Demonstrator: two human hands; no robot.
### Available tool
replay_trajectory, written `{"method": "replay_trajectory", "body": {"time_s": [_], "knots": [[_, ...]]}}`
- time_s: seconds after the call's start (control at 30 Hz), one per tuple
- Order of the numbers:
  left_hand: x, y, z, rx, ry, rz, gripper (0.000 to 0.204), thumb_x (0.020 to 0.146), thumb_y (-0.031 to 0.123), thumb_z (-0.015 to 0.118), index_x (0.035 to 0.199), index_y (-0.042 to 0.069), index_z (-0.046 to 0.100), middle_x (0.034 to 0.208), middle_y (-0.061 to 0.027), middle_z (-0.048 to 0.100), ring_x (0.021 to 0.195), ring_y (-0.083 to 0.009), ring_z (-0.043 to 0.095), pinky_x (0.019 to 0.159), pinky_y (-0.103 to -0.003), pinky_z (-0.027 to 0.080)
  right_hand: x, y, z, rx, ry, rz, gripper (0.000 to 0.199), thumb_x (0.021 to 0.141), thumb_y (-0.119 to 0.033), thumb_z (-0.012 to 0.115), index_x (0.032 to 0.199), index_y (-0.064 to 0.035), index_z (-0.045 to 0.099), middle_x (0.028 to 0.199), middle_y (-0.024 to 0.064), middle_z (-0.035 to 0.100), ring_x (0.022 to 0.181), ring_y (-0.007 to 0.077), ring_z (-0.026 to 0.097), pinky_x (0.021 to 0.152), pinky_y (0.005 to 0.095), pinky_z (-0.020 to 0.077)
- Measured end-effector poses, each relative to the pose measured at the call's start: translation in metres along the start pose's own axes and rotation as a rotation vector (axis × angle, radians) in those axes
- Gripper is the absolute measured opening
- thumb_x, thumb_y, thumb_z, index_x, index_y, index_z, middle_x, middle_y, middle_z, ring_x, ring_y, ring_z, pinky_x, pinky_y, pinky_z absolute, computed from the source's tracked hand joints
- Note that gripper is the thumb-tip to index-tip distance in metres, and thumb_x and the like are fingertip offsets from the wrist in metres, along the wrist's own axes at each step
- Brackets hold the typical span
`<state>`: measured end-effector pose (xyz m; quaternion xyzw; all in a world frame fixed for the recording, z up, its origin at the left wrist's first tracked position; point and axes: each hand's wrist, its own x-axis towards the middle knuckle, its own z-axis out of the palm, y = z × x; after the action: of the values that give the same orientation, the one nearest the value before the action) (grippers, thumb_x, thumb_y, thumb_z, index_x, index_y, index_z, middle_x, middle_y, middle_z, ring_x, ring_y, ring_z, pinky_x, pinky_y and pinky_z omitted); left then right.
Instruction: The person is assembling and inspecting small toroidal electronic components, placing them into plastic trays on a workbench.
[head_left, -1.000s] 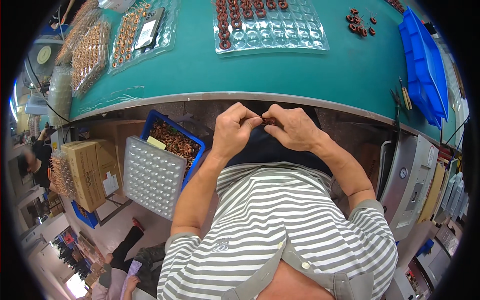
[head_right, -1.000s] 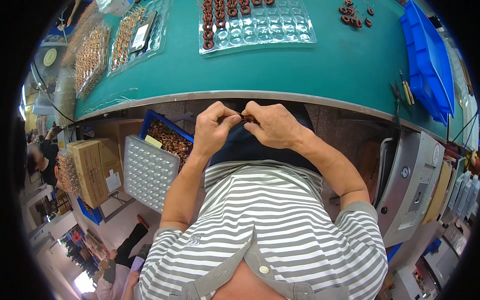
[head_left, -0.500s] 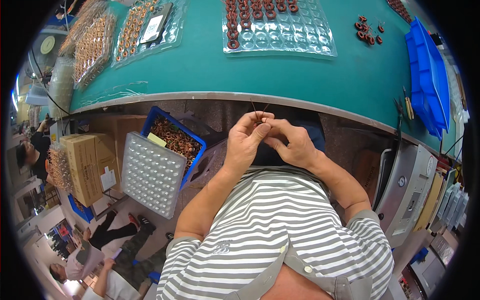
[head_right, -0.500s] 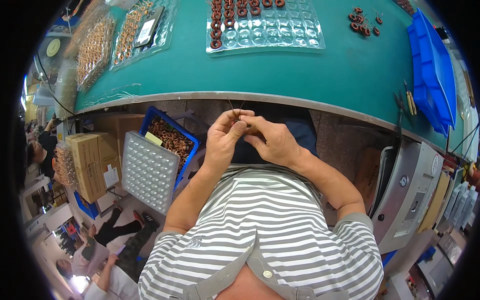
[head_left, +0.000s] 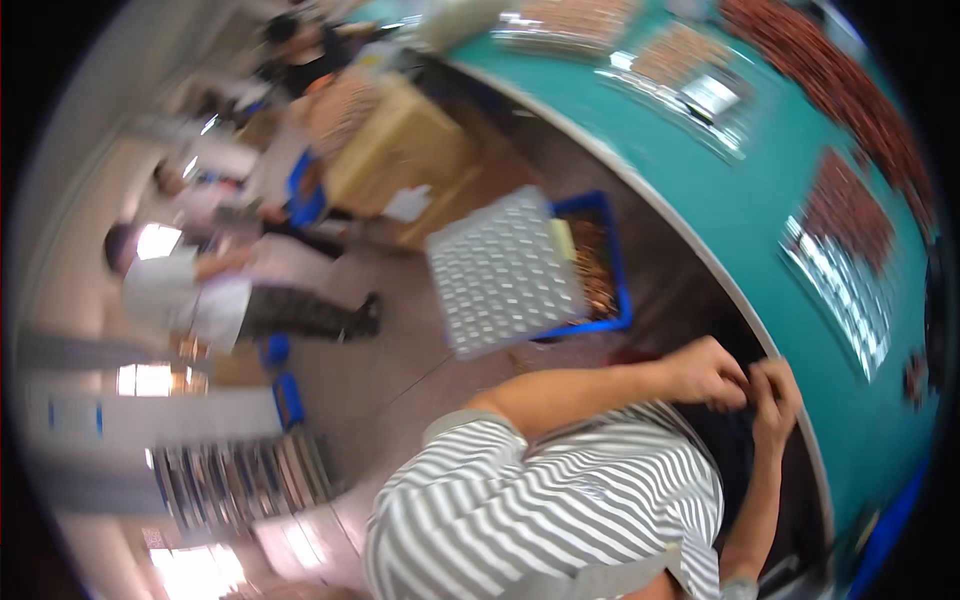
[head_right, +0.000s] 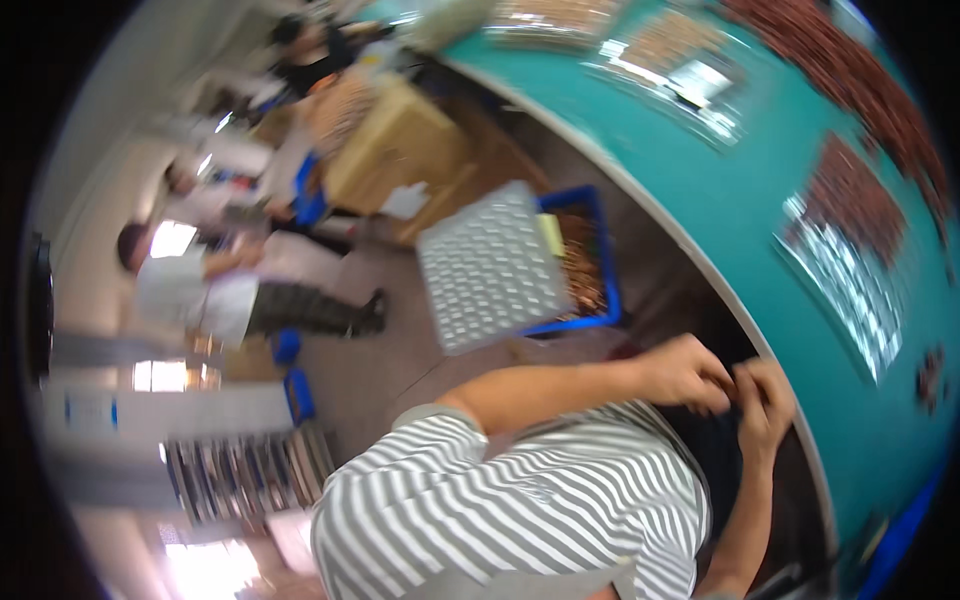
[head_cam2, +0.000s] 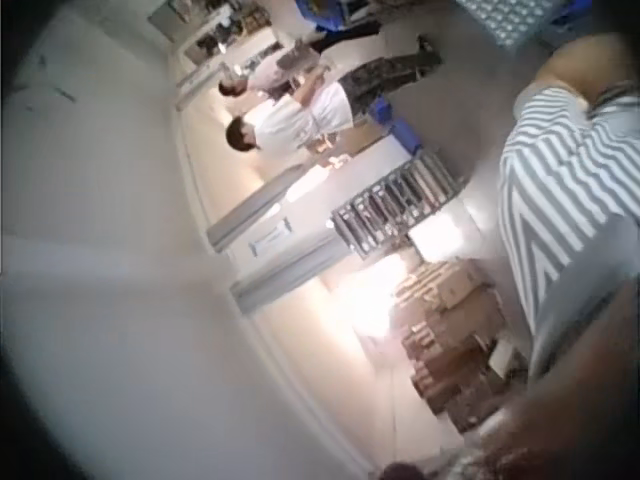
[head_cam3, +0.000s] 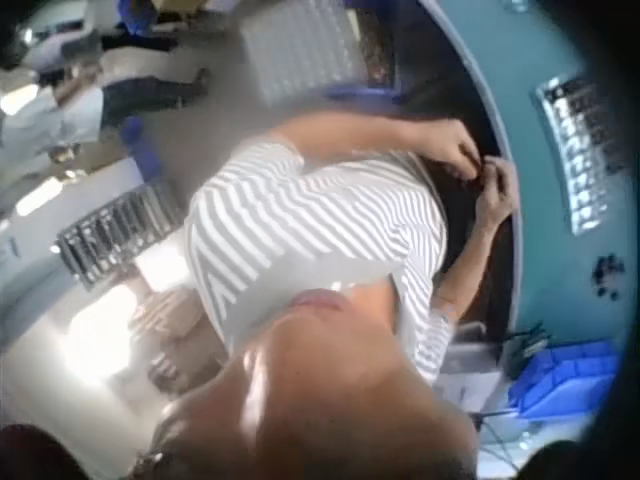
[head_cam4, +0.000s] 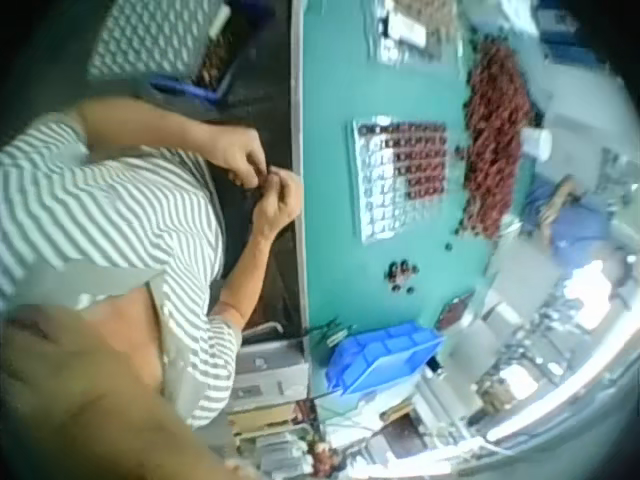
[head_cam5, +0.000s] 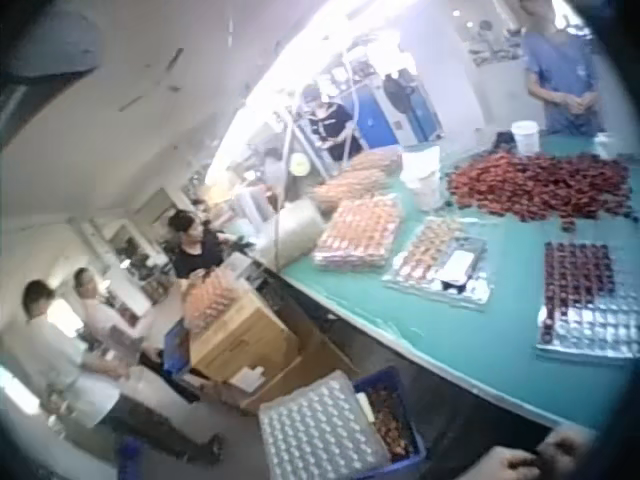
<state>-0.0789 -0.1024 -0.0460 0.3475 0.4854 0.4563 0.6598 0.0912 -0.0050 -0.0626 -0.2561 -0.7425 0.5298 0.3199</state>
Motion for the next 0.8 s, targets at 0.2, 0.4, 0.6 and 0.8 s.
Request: {"method": "replay_trajectory", "body": {"time_s": [0.2,0.4,0.6,0.8], "knots": [[-0.019,-0.014,0.005,-0.097,0.177,0.097,0.02,0.082,0.012,0.07,0.095,-0.004,0.072,0.073,-0.0052,0.068,0.063,-0.0108,0.063,0.056,-0.025,0.052,0.007,0.001,0.021,0.074,-0.049,-0.053,0.01,0.095,-0.005,0.058,0.087,0.0,0.057,0.087,0.0038,0.052,0.066,0.0083,0.047,0.058,0.0217,0.0365],[-0.031,0.001,0.001,0.092,0.243,0.161,0.019,0.081,0.012,0.071,0.093,-0.002,0.073,0.072,-0.0053,0.067,0.064,-0.0107,0.062,0.06,-0.026,0.051,0.021,-0.018,0.028,-0.085,-0.135,-0.293,0.007,0.093,0.001,0.056,0.087,0.0003,0.057,0.083,0.006,0.052,0.066,0.0116,0.05,0.057,0.0248,0.0395],[-0.007,-0.009,0.002,0.23,0.384,0.457,0.019,0.08,0.011,0.076,0.097,0.003,0.074,0.093,-0.0073,0.068,0.09,-0.0144,0.063,0.078,-0.03,0.051,0.016,-0.019,0.014,-0.133,0.02,0.001,0.012,0.097,-0.006,0.057,0.105,0.0013,0.06,0.095,0.0062,0.061,0.084,0.0142,0.058,0.074,0.0278,0.0475],[-0.005,-0.007,0.004,-0.338,0.584,0.379,0.023,0.093,0.006,0.065,0.114,-0.003,0.063,0.117,-0.0084,0.061,0.099,-0.015,0.064,0.087,-0.028,0.055,0.033,-0.039,0.038,0.59,-0.034,0.337,0.03,0.09,-0.003,0.066,0.117,0.0051,0.054,0.11,0.0154,0.064,0.099,0.0192,0.065,0.083,0.0292,0.0552]]}}
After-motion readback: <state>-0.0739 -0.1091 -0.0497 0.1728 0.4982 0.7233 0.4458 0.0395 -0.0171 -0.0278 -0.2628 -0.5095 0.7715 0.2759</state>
